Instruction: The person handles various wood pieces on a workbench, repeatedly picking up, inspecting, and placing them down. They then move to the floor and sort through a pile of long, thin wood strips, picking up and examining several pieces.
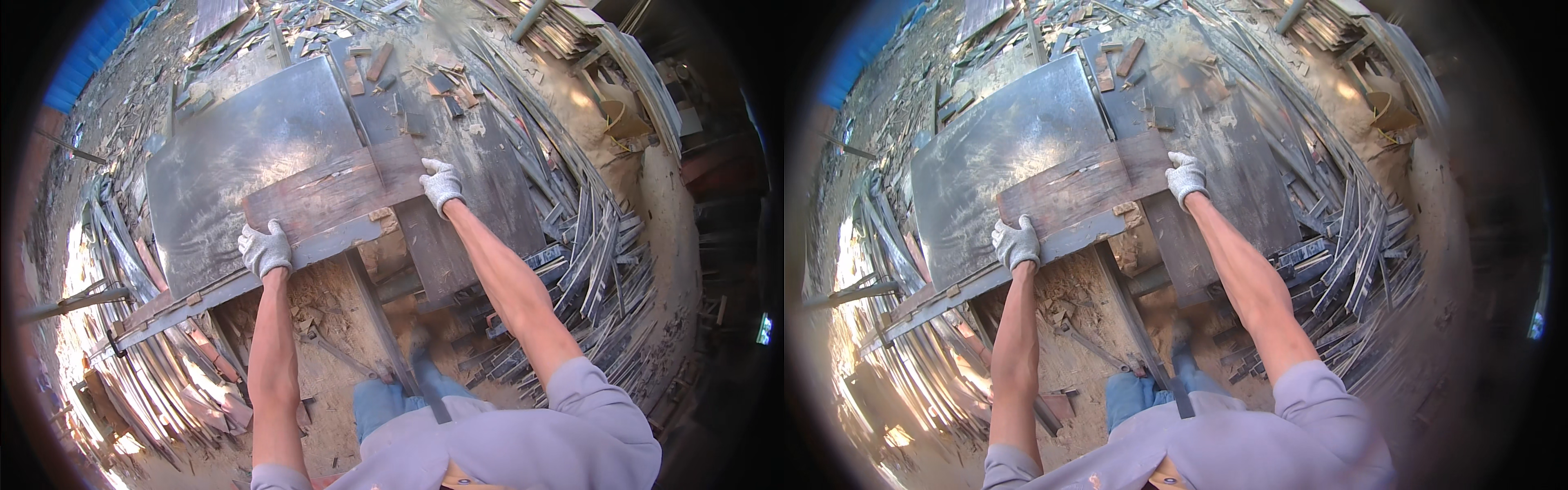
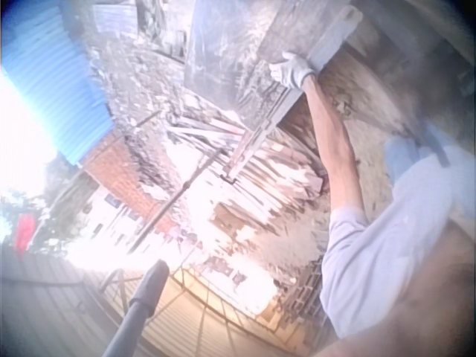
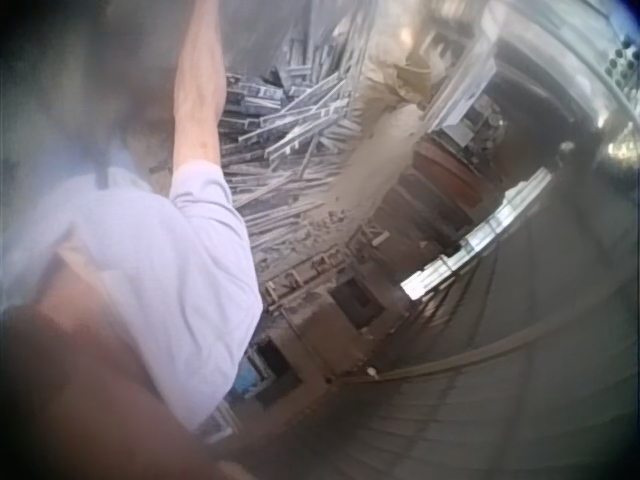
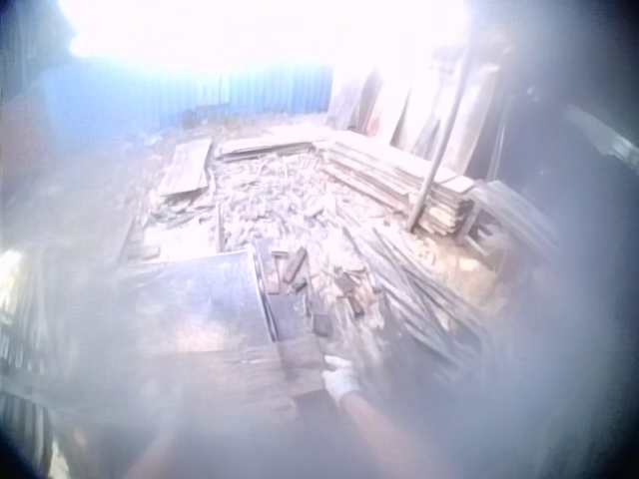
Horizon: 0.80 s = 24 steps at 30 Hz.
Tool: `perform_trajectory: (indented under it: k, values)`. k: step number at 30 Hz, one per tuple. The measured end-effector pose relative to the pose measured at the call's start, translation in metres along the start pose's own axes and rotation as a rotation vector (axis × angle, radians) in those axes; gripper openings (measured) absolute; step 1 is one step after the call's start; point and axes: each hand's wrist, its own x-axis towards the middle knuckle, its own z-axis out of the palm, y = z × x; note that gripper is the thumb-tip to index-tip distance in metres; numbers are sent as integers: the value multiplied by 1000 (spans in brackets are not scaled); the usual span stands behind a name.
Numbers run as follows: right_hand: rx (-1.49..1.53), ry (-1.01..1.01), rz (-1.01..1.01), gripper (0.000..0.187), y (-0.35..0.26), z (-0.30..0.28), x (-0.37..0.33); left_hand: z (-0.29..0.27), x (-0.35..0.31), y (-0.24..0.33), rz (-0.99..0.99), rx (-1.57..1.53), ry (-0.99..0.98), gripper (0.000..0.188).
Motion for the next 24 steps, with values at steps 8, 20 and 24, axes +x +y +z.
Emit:
perform_trajectory:
  k: [8,20,24]
  values:
    - [-224,8,-70,63,-20,-22,4,-13,17,18,-48,23,-71,70]
    - [839,-24,813,26,77,-296,-394,42,21,-20,-145,-136,-333,69]
    - [871,1142,684,34,148,-532,-619,6,-60,21,-106,163,-294,49]
